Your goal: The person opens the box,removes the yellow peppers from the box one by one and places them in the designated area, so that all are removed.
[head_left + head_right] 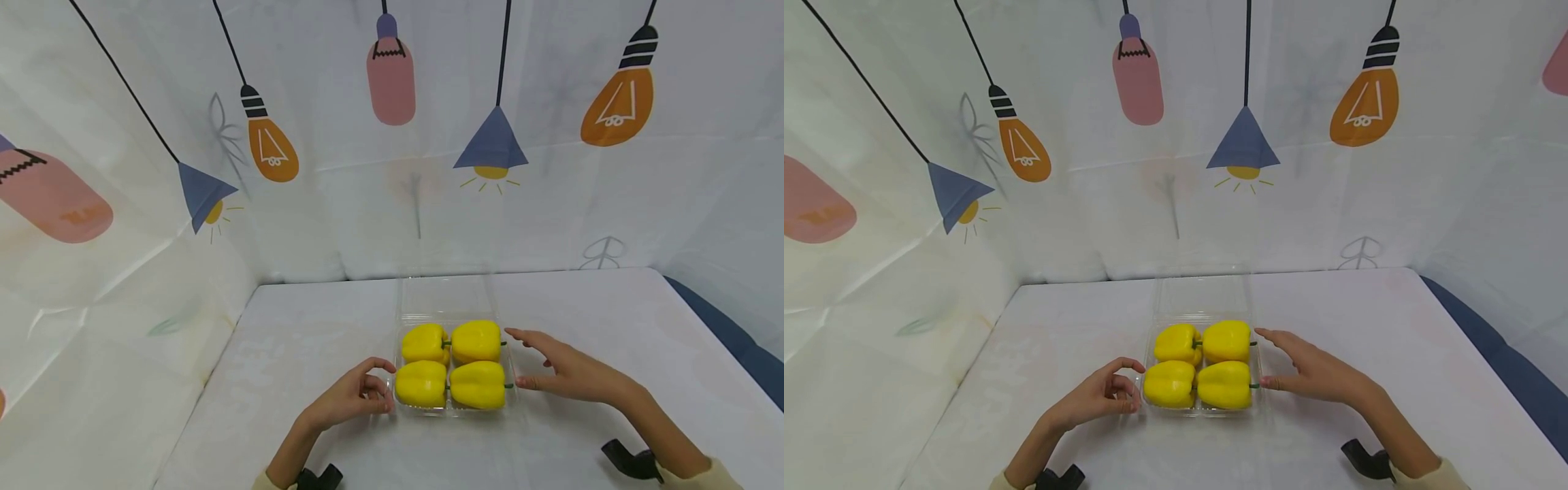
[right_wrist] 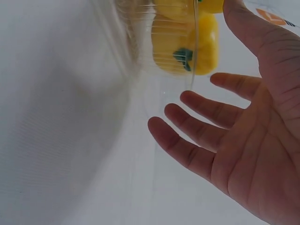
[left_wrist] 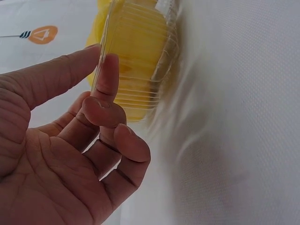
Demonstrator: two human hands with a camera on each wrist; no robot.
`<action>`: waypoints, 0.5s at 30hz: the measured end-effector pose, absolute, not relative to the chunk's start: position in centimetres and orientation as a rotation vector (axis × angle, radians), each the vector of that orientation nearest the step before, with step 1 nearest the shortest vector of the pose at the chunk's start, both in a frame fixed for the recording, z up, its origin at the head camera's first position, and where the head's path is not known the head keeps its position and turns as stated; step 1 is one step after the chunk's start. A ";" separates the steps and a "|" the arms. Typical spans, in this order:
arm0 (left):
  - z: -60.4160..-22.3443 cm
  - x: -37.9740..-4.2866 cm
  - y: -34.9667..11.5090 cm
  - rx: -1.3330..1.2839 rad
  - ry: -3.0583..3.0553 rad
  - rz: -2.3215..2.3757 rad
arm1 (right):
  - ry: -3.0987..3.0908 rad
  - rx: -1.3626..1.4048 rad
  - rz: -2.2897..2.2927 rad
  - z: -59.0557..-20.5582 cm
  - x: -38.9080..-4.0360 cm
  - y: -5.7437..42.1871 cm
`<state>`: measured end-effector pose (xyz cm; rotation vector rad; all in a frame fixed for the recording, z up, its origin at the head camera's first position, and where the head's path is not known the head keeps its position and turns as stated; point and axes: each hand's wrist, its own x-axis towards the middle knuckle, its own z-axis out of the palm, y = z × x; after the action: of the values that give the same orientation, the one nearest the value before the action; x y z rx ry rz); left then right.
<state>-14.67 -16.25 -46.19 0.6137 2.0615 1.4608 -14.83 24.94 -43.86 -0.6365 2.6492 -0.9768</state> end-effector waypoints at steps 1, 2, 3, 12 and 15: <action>-46.2 -14.6 -16.3 0.612 2.062 1.461 | 2.645 -0.633 -0.976 -43.9 -14.7 25.0; -46.1 -14.6 -16.3 0.611 2.062 1.462 | 2.641 -0.627 -0.978 -44.0 -14.7 25.0; -46.1 -14.6 -16.3 0.609 2.062 1.463 | 2.637 -0.621 -0.983 -44.1 -14.6 25.0; -46.4 -14.7 -16.3 0.610 2.058 1.477 | 2.566 -0.619 -1.033 -44.9 -13.9 24.9; -46.5 -14.7 -16.4 0.611 2.058 1.476 | 2.558 -0.635 -1.033 -45.2 -13.8 24.8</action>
<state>-14.72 -16.38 -46.52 0.6108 2.0584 1.4763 -13.78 24.84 -45.24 -0.6355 2.5575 -1.0327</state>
